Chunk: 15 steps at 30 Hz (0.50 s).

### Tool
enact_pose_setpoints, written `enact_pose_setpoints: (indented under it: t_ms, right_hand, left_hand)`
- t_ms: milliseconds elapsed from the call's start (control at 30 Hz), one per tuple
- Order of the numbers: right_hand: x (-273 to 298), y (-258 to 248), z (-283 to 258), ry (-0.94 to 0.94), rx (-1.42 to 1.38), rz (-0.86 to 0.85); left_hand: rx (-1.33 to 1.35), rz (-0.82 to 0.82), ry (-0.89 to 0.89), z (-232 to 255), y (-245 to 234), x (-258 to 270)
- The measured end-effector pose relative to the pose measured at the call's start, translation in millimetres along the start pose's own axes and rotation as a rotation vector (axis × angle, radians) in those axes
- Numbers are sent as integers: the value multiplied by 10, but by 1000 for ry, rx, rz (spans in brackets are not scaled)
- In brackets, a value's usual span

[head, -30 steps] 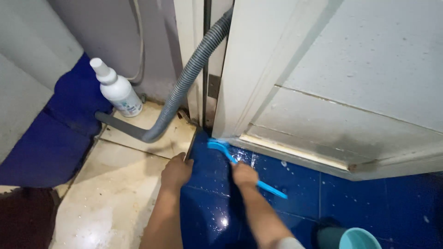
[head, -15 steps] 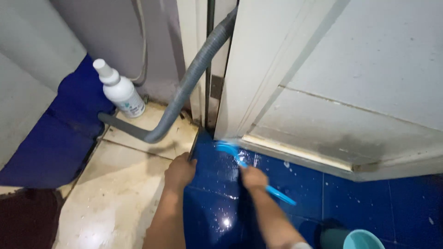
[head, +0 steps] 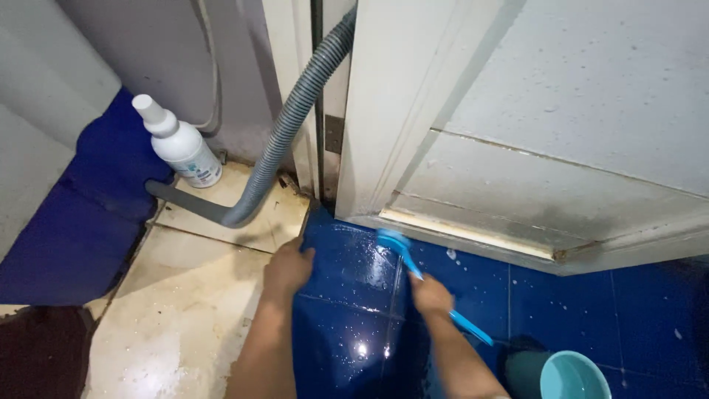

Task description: The person pours cleaning powder onto a blue scrub brush, scoops water from a bucket with a ladle, and scrubs the lower panels of a white door. The person repeatedly scrubs the door surface and the floor along the door threshold.

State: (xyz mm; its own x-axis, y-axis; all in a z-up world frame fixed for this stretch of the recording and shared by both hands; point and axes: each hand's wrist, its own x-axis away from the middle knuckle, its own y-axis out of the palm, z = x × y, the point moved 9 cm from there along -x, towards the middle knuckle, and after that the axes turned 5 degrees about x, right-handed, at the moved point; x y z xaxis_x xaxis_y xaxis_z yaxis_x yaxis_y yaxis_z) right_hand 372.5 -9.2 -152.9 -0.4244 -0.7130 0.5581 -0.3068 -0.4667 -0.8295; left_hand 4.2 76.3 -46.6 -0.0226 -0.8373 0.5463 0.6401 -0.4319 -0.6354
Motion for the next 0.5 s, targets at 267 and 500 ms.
enact_pose_setpoints:
  t_ms: [267, 500]
  right_hand:
    - [132, -252, -836, -178, -27, 20]
    - [-17, 214, 1189, 218, -197, 23]
  left_hand:
    - [8, 55, -37, 89, 126, -251]
    - [-90, -38, 86, 228, 415, -277]
